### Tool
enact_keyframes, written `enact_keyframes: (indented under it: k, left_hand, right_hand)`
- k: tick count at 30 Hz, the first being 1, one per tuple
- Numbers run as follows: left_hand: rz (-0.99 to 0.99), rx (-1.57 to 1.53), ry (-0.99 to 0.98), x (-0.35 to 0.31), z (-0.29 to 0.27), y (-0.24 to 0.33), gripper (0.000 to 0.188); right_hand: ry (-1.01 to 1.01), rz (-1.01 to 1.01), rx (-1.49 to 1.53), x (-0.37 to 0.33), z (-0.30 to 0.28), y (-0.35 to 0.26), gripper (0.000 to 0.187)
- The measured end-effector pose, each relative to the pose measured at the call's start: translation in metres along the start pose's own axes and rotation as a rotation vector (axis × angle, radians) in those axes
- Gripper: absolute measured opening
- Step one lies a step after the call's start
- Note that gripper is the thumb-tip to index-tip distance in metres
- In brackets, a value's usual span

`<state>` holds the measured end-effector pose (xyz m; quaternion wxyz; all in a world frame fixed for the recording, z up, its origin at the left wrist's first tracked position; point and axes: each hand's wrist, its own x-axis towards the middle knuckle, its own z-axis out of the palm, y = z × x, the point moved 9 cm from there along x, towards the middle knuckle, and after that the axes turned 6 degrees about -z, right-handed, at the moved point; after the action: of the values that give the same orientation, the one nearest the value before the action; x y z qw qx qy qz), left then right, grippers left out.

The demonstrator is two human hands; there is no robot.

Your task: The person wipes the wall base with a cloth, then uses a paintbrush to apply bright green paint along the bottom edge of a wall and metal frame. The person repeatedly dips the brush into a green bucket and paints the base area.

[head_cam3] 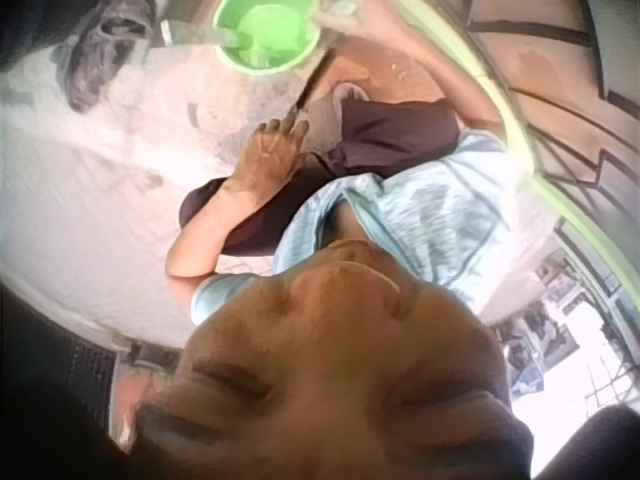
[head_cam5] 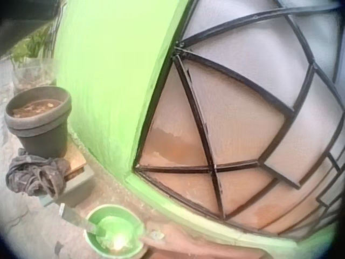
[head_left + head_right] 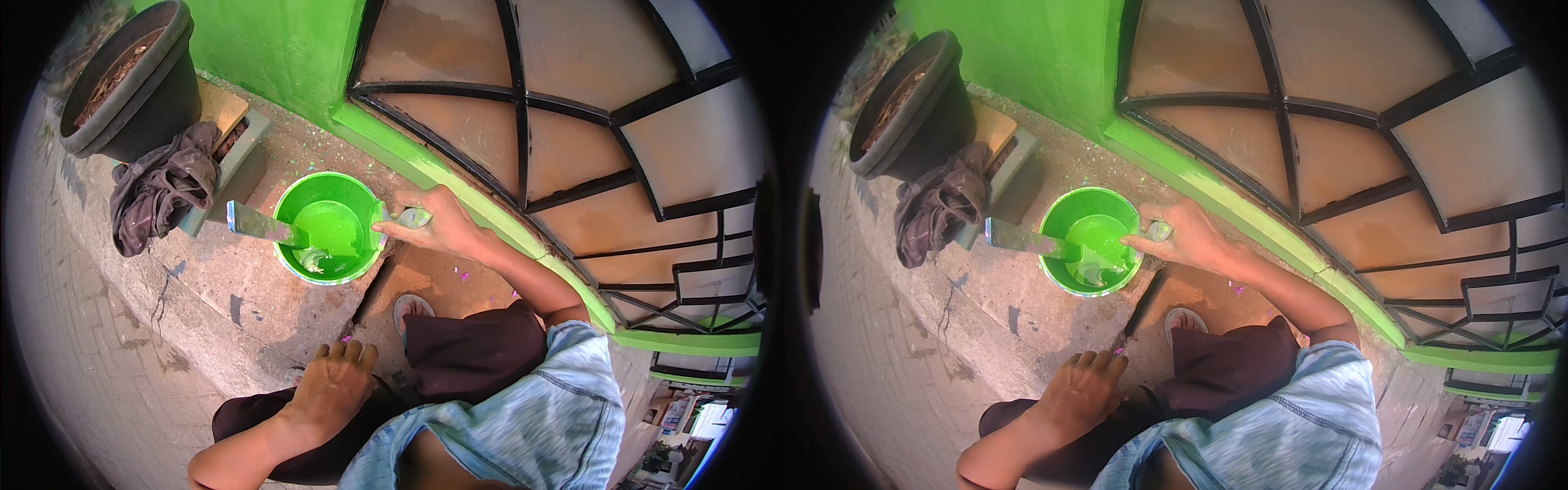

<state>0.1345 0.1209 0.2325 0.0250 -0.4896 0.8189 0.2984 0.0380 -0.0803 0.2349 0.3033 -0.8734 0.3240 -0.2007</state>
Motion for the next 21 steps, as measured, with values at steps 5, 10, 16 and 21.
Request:
enact_keyframes:
  k: [5, 10, 16, 21]
  left_hand:
    - [-0.044, -0.009, -0.105, 0.001, 0.005, -0.006, 0.048]
    - [-0.053, -0.012, -0.143, 0.002, 0.003, -0.006, 0.048]
    - [-0.005, 0.068, 0.000, -0.004, 0.003, -0.004, 0.037]
    - [-0.017, 0.022, -0.070, 0.001, 0.002, -0.002, 0.043]
  right_hand:
    - [-0.020, -0.020, -0.040, 0.016, -0.011, -0.014, 0.026]
    - [-0.114, 0.019, -0.129, 0.029, -0.015, -0.015, 0.037]
    - [-0.017, -0.043, -0.134, 0.045, -0.032, -0.037, 0.041]
    - [-0.081, 0.076, 0.007, 0.036, -0.007, -0.003, 0.041]
